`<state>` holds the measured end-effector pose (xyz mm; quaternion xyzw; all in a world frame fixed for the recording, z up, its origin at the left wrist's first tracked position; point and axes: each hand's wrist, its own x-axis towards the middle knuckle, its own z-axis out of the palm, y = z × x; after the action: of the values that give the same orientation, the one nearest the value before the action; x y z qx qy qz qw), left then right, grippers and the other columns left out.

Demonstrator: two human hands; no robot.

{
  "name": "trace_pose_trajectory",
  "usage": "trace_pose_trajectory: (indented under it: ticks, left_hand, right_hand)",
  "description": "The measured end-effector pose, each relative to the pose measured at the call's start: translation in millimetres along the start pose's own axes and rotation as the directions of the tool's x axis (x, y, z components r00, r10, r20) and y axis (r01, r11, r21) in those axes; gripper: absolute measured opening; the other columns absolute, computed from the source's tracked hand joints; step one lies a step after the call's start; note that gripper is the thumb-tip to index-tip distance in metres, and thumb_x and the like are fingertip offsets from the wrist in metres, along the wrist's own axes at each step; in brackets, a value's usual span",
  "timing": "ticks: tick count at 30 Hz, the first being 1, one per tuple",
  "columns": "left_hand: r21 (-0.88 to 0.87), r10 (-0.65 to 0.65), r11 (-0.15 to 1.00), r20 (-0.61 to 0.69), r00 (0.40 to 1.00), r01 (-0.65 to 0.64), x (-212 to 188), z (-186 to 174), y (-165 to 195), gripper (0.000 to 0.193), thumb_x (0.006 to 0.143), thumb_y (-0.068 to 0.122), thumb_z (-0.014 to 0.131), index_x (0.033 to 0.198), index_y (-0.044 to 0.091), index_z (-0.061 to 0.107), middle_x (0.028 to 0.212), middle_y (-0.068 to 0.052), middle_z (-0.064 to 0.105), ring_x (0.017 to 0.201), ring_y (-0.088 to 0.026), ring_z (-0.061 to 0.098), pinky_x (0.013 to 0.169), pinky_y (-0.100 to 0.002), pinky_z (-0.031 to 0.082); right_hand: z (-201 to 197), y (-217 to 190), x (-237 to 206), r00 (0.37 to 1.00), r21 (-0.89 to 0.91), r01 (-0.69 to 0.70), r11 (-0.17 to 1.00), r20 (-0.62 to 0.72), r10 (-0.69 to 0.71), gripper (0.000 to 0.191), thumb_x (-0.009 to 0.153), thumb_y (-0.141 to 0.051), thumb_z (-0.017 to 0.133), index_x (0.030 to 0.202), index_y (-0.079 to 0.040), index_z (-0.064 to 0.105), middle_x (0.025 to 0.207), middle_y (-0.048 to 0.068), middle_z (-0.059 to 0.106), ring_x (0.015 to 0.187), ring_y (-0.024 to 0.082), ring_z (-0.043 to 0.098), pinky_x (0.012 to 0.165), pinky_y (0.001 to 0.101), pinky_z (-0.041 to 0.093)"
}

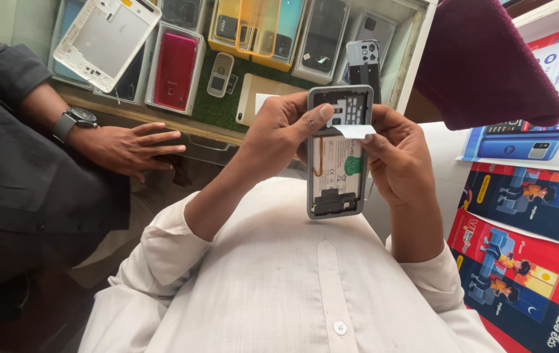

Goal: The person removes a protective film from the back of a disassembled smartphone, then closes the device and tests the screen. They reopen the phone and use a screwdriver to work on the back cover of another smartphone. The work occurs at a counter in a mobile repair shop.

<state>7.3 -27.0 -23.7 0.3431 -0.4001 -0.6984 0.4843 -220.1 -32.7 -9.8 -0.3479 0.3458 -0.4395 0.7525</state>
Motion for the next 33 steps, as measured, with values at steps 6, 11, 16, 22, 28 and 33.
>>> trace_pose_trajectory:
  ticks: [6, 11, 16, 22, 28, 33]
  left_hand:
    - [-0.004, 0.023, 1.000, -0.053, 0.998, -0.023, -2.6, 5.1, 5.8, 0.042, 0.104, 0.023, 0.062, 0.137, -0.001, 0.058, 0.090, -0.010, 0.076, 0.069, -0.013, 0.072, 0.049, -0.028, 0.058]
    - [0.182, 0.234, 0.960, -0.112, 0.966, -0.211, -13.2, 19.5, 19.3, 0.067, 0.100, 0.026, 0.064, 0.152, 0.016, 0.023, 0.117, -0.018, 0.066, 0.096, -0.020, 0.073, 0.071, -0.030, 0.061]
    - [0.625, 0.537, 0.614, 0.117, 0.835, -0.482, -18.5, 19.2, 30.9, 0.057, 0.090, 0.016, 0.079, 0.140, 0.010, 0.053, 0.148, -0.021, 0.050, 0.143, -0.043, 0.047, 0.113, -0.049, 0.050]
    - [0.604, 0.415, 0.734, -0.038, 0.909, -0.310, -6.8, 21.8, 23.8, 0.016, 0.089, 0.011, 0.082, 0.103, 0.006, 0.077, 0.136, -0.009, 0.065, 0.125, -0.024, 0.068, 0.101, -0.034, 0.060]
    - [0.552, 0.414, 0.781, -0.109, 0.904, -0.291, -5.9, 18.1, 19.0, 0.008, 0.094, 0.010, 0.079, 0.099, 0.003, 0.077, 0.127, -0.008, 0.072, 0.110, -0.017, 0.074, 0.091, -0.030, 0.062]
    - [0.553, 0.460, 0.764, -0.104, 0.882, -0.333, -7.9, 18.8, 18.5, 0.008, 0.094, 0.009, 0.078, 0.098, 0.002, 0.076, 0.128, -0.009, 0.072, 0.110, -0.016, 0.074, 0.089, -0.028, 0.062]
  right_hand:
    - [1.1, 2.1, -6.4, 1.000, 0.019, 0.004, 1.000, 0.001, -0.004, 0.021, 0.103, 0.002, 0.065, 0.122, 0.011, 0.063, 0.111, 0.022, 0.073, 0.099, 0.022, 0.076, 0.088, 0.0330, 0.064]
    - [0.9, 5.1, -4.2, 0.999, -0.020, 0.004, 1.000, -0.032, -0.005, 0.021, 0.102, 0.002, 0.066, 0.121, 0.011, 0.065, 0.108, 0.021, 0.073, 0.096, 0.021, 0.075, 0.083, 0.0304, 0.063]
    - [-2.2, 8.0, -3.0, 0.999, -0.027, -0.023, 0.999, -0.049, 0.021, 0.025, 0.100, 0.001, 0.069, 0.122, 0.011, 0.065, 0.107, 0.018, 0.074, 0.093, 0.016, 0.074, 0.079, 0.0248, 0.061]
    - [-4.0, 9.7, -1.2, 1.000, -0.061, 0.014, 0.998, 0.016, -0.013, 0.026, 0.102, 0.000, 0.071, 0.125, 0.012, 0.065, 0.106, 0.017, 0.073, 0.089, 0.012, 0.071, 0.075, 0.0220, 0.059]
    - [1.8, 7.0, -0.4, 0.999, -0.122, 0.020, 0.992, 0.029, -0.017, 0.025, 0.101, -0.002, 0.066, 0.123, 0.011, 0.063, 0.107, 0.018, 0.073, 0.094, 0.015, 0.074, 0.082, 0.0274, 0.063]
    - [4.9, 6.0, 0.7, 1.000, -0.098, 0.011, 0.995, 0.010, -0.010, 0.025, 0.101, -0.001, 0.066, 0.122, 0.011, 0.063, 0.108, 0.019, 0.073, 0.093, 0.017, 0.075, 0.080, 0.0279, 0.063]
